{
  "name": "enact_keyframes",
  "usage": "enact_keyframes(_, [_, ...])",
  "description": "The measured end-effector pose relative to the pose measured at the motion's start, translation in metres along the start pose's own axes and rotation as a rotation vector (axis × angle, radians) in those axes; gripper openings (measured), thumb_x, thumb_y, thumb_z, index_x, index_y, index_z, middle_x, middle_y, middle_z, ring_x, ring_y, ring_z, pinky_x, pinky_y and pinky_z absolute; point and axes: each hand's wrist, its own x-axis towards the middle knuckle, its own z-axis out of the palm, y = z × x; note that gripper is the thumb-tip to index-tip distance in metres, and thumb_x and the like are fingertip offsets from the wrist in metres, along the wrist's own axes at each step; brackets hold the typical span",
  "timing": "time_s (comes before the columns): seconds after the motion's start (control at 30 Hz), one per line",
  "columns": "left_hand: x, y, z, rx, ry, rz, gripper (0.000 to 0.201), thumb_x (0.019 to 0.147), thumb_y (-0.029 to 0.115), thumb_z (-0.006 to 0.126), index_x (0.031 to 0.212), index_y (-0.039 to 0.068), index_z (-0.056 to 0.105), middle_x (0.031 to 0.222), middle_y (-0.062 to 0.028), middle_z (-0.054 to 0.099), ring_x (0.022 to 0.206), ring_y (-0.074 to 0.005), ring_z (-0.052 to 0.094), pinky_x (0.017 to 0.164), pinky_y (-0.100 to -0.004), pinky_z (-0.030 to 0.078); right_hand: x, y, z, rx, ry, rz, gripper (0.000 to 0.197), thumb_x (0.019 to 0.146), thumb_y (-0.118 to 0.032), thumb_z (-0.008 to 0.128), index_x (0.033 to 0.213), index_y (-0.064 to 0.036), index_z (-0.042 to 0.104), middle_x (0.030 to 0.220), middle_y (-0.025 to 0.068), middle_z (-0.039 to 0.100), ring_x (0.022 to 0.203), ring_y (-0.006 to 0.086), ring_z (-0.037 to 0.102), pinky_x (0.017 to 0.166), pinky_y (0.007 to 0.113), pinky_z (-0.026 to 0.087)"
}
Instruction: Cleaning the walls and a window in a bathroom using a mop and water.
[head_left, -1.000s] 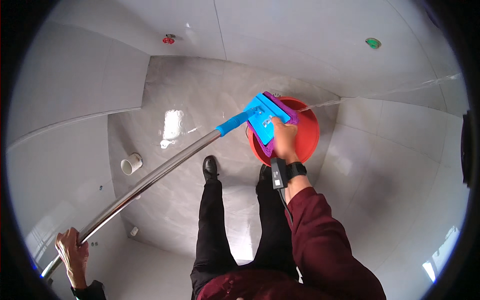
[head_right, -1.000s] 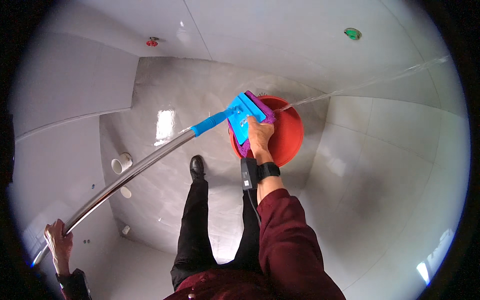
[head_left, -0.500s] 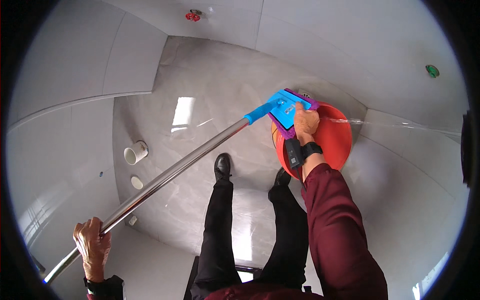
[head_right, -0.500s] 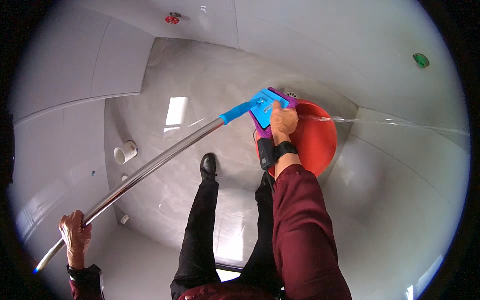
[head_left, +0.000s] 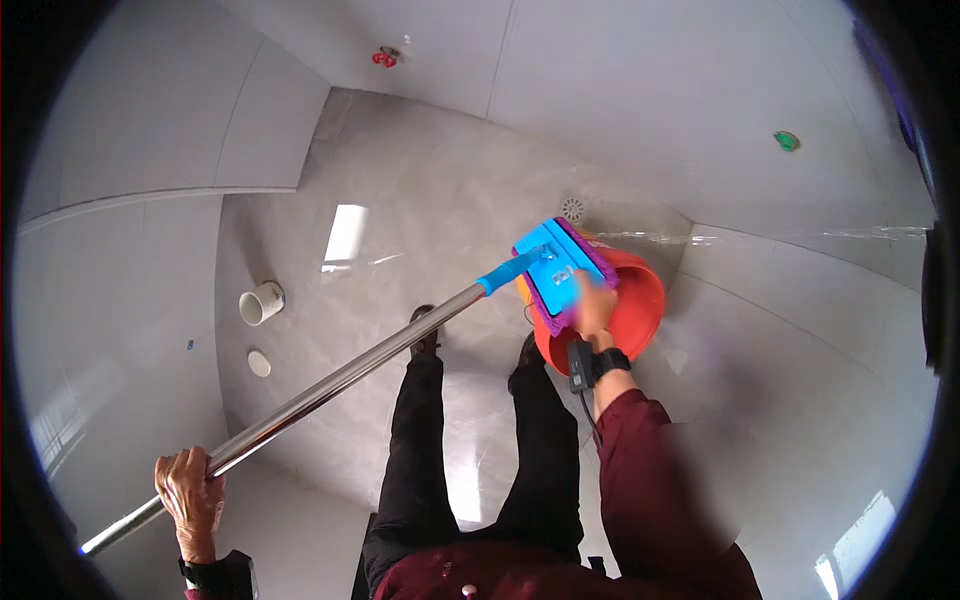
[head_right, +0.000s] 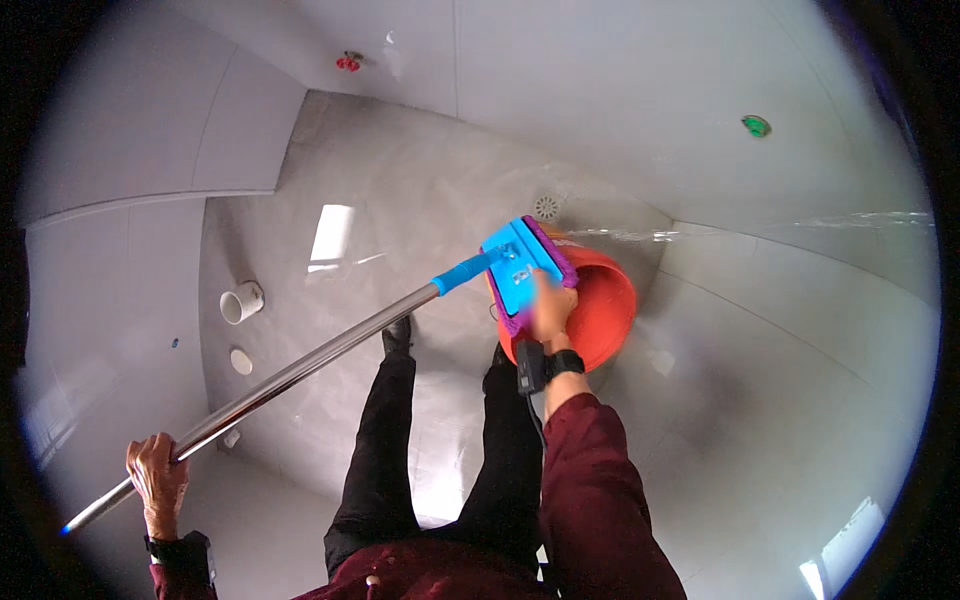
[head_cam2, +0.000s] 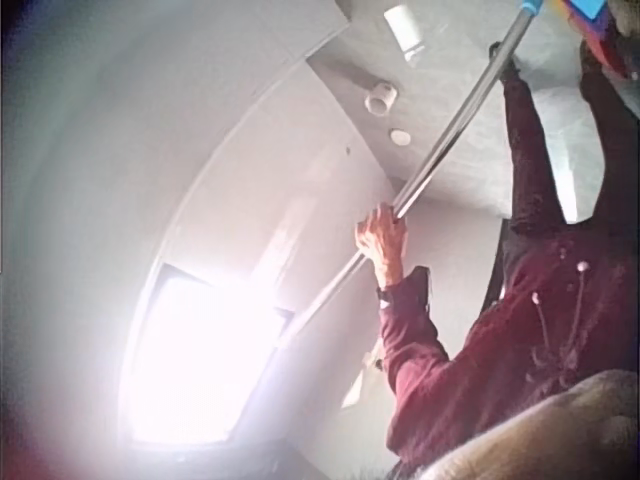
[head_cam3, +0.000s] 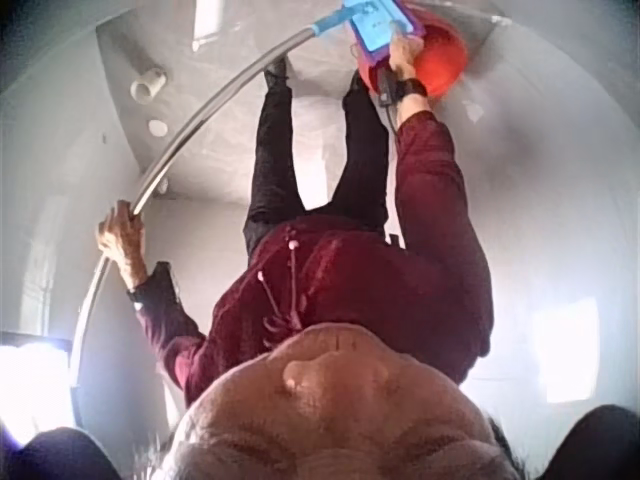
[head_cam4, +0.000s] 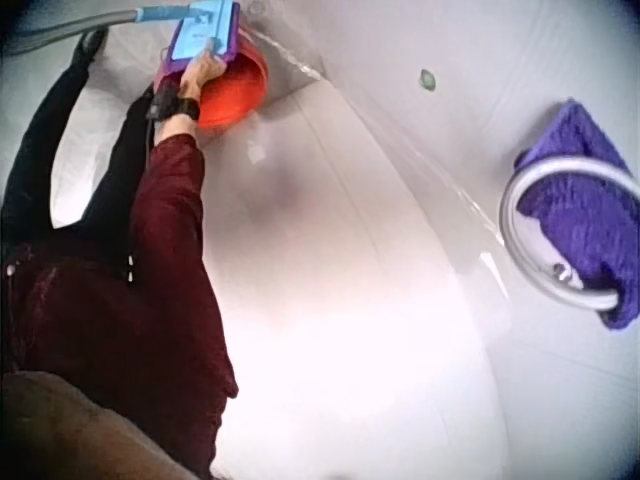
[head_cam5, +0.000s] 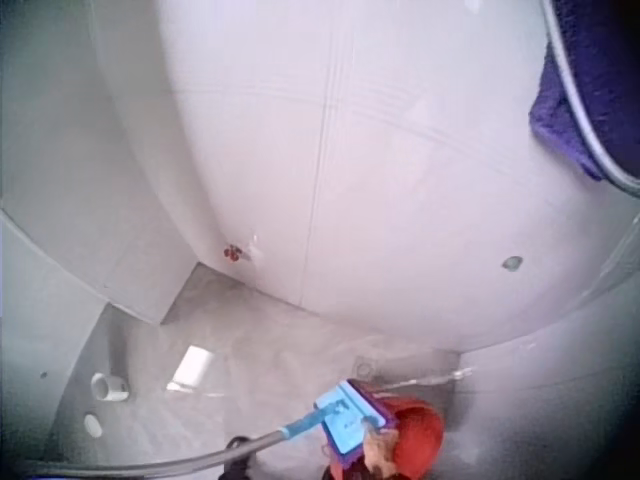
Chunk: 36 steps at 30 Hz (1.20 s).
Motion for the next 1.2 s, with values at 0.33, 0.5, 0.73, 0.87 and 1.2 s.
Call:
enact_keyframes(0.33, [-0.003, 0.011, -0.002, 0.071, -0.023, -0.007, 0.019, 0.052, 0.01, 0.057, 0.06, 0.007, 0.04, 0.05, -0.0075, 0.041, 0.048, -0.0265, 0.041, 0.052, -0.0336, 0.03, 0.032, 0.005, 0.009, -0.157, -0.026, -0.048, 0.035, 0.064, -0.024, 0.065, 0.046, -0.0002, 0.046, 0.05, -0.0011, 0.045, 0.046, 0.0115, 0.04, 0.045, 0.032, 0.033])
enact_keyframes(0.5, [-0.011, -0.007, 0.022, -0.008, -0.046, -0.032, 0.019, 0.051, 0.006, 0.055, 0.057, 0.006, 0.037, 0.051, -0.0072, 0.038, 0.048, -0.0263, 0.04, 0.052, -0.0337, 0.029, 0.009, -0.011, -0.007, -0.033, -0.01, -0.02, 0.031, 0.066, -0.023, 0.064, 0.048, -0.0039, 0.048, 0.052, -0.0037, 0.043, 0.047, 0.0097, 0.038, 0.044, 0.031, 0.031])
enact_keyframes(0.73, [-0.053, -0.069, 0.022, 0.064, 0.084, 0.029, 0.018, 0.053, 0.001, 0.05, 0.056, 0.007, 0.033, 0.05, -0.0075, 0.034, 0.048, -0.0253, 0.037, 0.054, -0.0338, 0.029, -0.108, -0.002, -0.046, 0.471, 0.038, 0.163, 0.038, 0.072, -0.017, 0.064, 0.101, 0.0036, 0.054, 0.096, 0.0065, 0.057, 0.089, 0.015, 0.053, 0.082, 0.03, 0.041])
enact_keyframes(0.87, [-0.064, -0.061, 0.03, 0.02, -0.022, -0.007, 0.018, 0.055, 0.003, 0.051, 0.055, 0.007, 0.033, 0.05, -0.0087, 0.035, 0.046, -0.0265, 0.034, 0.053, -0.0339, 0.028, -0.101, -0.01, -0.048, 0.374, 0.112, 0.003, 0.033, 0.072, -0.015, 0.064, 0.098, 0.002, 0.055, 0.09, 0.0035, 0.057, 0.078, 0.0139, 0.053, 0.074, 0.029, 0.043])
enact_keyframes(1.2, [-0.019, -0.026, 0.063, 0.045, -0.029, -0.039, 0.016, 0.053, 0.0, 0.049, 0.055, 0.006, 0.034, 0.051, -0.0078, 0.037, 0.048, -0.0272, 0.037, 0.054, -0.0345, 0.029, -0.058, 0.033, -0.016, 0.323, 0.13, 0.054, 0.031, 0.074, -0.017, 0.063, 0.099, 0.0003, 0.055, 0.089, 0.0025, 0.057, 0.077, 0.0135, 0.052, 0.07, 0.031, 0.042])
